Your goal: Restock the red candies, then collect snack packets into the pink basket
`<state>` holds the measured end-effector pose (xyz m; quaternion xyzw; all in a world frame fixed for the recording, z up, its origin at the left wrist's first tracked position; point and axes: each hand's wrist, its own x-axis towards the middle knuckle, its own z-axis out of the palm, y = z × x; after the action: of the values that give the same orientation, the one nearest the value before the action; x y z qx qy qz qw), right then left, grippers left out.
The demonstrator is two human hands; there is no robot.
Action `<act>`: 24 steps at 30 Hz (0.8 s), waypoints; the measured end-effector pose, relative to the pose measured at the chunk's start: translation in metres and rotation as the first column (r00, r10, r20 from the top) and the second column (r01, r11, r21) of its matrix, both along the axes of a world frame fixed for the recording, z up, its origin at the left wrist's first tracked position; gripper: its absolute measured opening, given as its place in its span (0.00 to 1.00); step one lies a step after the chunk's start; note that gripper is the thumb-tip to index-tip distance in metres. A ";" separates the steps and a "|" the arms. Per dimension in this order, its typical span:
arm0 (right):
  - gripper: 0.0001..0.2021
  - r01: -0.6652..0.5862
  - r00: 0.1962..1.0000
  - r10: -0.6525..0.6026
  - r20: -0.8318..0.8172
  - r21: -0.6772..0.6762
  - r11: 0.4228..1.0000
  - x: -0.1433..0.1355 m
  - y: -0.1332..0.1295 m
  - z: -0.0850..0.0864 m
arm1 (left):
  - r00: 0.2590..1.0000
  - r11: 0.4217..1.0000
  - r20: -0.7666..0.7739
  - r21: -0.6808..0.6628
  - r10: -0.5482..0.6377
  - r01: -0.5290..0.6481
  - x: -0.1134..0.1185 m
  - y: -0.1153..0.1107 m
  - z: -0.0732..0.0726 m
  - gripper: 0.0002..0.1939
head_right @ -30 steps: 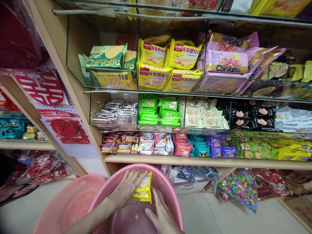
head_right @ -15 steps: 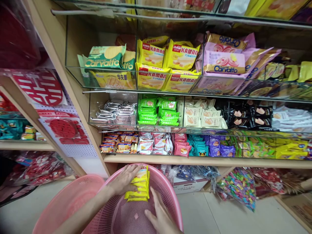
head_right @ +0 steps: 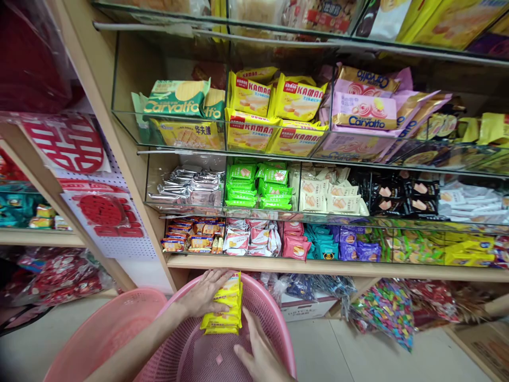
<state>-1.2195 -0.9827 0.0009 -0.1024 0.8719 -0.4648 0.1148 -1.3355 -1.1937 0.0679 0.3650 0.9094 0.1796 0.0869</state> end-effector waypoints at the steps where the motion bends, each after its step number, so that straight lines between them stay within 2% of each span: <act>1: 0.36 0.005 1.000 -0.005 0.002 0.000 1.000 -0.001 0.000 0.002 | 1.000 1.000 0.005 0.006 0.008 -0.008 0.000 0.000 0.000 0.49; 7: 0.35 -0.004 1.000 0.004 0.008 0.004 1.000 0.001 -0.001 0.005 | 0.997 0.998 0.045 0.033 0.060 -0.062 0.004 -0.010 0.003 0.54; 11: 0.34 0.006 1.000 -0.005 -0.009 0.007 1.000 0.000 0.001 -0.001 | 0.986 0.981 0.054 0.102 0.157 -0.162 0.010 -0.018 0.002 0.42; 14: 0.34 0.028 0.999 -0.028 -0.019 0.001 1.000 -0.001 0.001 -0.004 | 0.964 0.952 0.056 0.150 0.261 -0.266 0.014 -0.020 -0.006 0.34; 21: 0.28 0.144 0.981 -0.146 -0.128 -0.028 0.989 0.002 0.005 0.005 | 0.918 0.904 -0.017 0.178 0.397 -0.388 0.013 -0.020 -0.028 0.31; 24: 0.25 0.319 0.920 -0.331 -0.208 -0.091 0.943 0.010 0.016 -0.001 | 0.913 0.899 -0.006 0.180 0.408 -0.400 0.014 -0.024 -0.032 0.30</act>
<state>-1.2099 -0.9664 0.0001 -0.0102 0.8708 -0.4874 -0.0641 -1.3218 -1.2176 0.0360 0.1786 0.9476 0.2647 -0.0043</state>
